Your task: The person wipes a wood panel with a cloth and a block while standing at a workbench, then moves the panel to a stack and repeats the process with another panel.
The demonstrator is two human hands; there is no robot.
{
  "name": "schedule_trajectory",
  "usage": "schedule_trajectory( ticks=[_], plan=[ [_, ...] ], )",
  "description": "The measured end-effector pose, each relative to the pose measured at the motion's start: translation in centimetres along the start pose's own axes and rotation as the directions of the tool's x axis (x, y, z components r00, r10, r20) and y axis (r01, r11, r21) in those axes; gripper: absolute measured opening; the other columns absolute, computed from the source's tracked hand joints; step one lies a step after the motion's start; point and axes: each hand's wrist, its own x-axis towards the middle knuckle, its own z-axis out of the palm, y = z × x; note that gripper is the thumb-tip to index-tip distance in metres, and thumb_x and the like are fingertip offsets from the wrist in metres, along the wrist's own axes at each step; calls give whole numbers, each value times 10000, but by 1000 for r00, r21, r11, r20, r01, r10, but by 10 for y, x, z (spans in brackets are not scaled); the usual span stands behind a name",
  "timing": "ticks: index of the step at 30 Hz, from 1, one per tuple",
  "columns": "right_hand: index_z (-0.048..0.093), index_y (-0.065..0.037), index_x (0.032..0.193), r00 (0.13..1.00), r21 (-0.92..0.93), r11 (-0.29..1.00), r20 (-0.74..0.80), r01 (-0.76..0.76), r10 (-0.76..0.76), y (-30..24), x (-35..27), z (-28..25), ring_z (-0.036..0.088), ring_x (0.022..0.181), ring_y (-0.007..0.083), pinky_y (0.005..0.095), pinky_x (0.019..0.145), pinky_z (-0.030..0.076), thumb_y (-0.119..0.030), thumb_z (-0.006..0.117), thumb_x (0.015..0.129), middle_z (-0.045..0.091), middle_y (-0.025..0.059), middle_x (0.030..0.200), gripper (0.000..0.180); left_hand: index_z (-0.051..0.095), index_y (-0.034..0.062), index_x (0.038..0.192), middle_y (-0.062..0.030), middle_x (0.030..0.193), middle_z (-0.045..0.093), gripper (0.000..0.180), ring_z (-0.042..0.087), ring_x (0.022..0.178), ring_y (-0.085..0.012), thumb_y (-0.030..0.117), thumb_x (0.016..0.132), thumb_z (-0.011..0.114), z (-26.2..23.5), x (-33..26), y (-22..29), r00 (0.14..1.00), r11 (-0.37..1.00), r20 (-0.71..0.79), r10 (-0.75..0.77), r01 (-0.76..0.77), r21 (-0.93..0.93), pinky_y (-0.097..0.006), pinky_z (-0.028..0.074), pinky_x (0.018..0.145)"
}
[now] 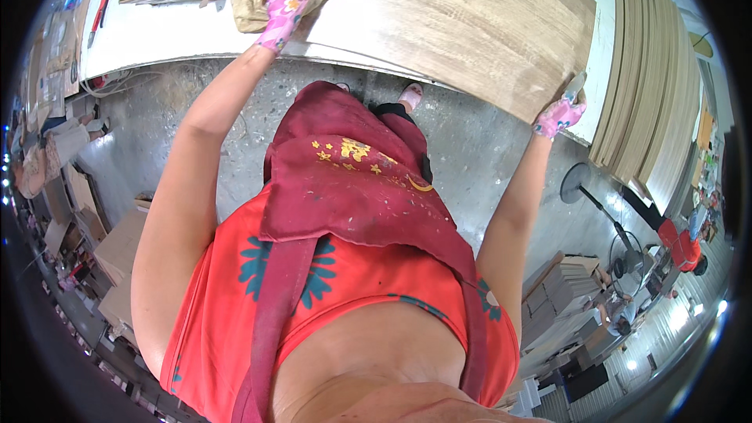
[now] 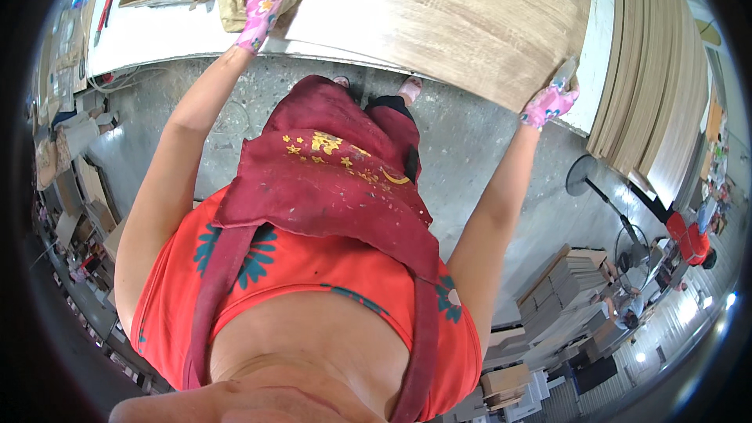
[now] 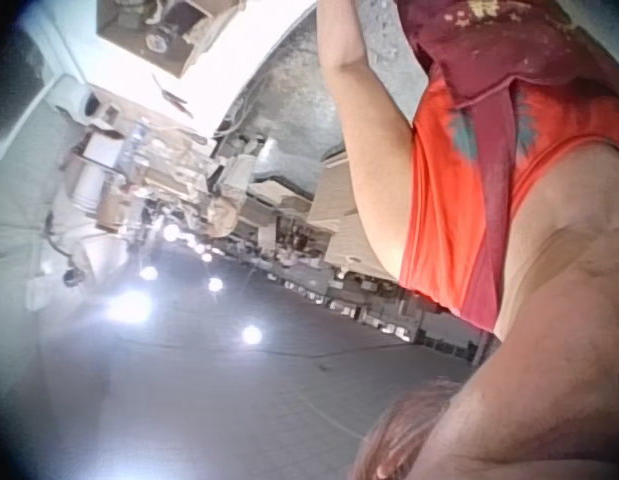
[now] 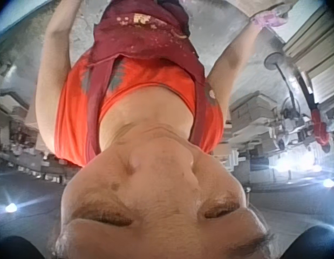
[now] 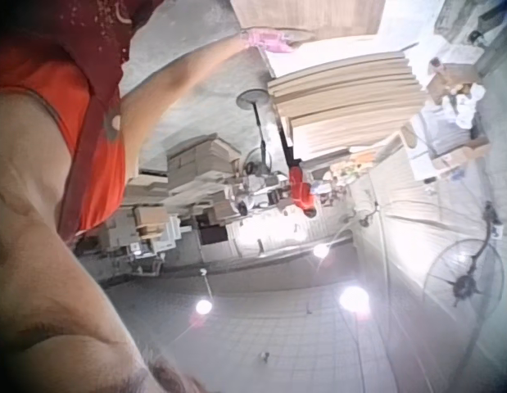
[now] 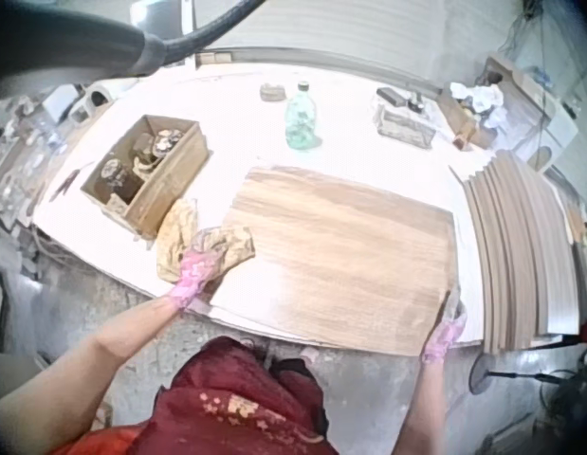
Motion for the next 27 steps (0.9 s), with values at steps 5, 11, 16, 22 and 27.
schedule_trajectory(
  ticks=[5,11,16,22,27],
  plan=[
    [434,80,1245,995,71,994,-42,-87,90,-4,-76,-27,588,992,229,306,868,498,-197,544,927,546,165,1162,435,455,10,1332,-64,1031,664,602,611,923,-108,214,831,717,-59,-1,-39,996,990,87,-27,15,142,-227,495,803],
    [454,83,1227,944,372,886,-69,-277,324,-19,-95,-44,564,997,206,325,899,463,-241,522,941,550,145,1130,437,649,15,1127,-105,1130,647,347,568,1097,-186,250,925,492,-69,35,17,910,975,407,82,-157,156,-275,388,982],
    [480,30,1237,930,347,897,-144,-273,339,65,-74,-66,545,937,187,294,861,429,-192,442,925,560,120,1070,385,634,11,1149,-123,1177,624,359,543,1130,-218,261,942,479,-25,53,27,974,997,216,67,-57,-49,-291,369,999],
    [500,-19,1253,881,604,751,-163,-267,444,-58,-76,-51,542,1073,251,373,941,435,-311,512,925,518,120,1234,439,653,-25,1077,-66,1044,655,300,606,936,-122,193,872,660,-49,35,87,1000,929,22,1,7,-369,-258,482,824],
    [449,-45,1329,952,670,742,-233,9,199,-100,6,-42,496,1143,238,383,940,437,-412,512,900,479,105,1312,568,579,-8,1166,-88,1126,619,346,605,986,-165,261,963,500,-62,54,132,960,596,-276,51,-251,-763,-292,499,842]
  ],
)
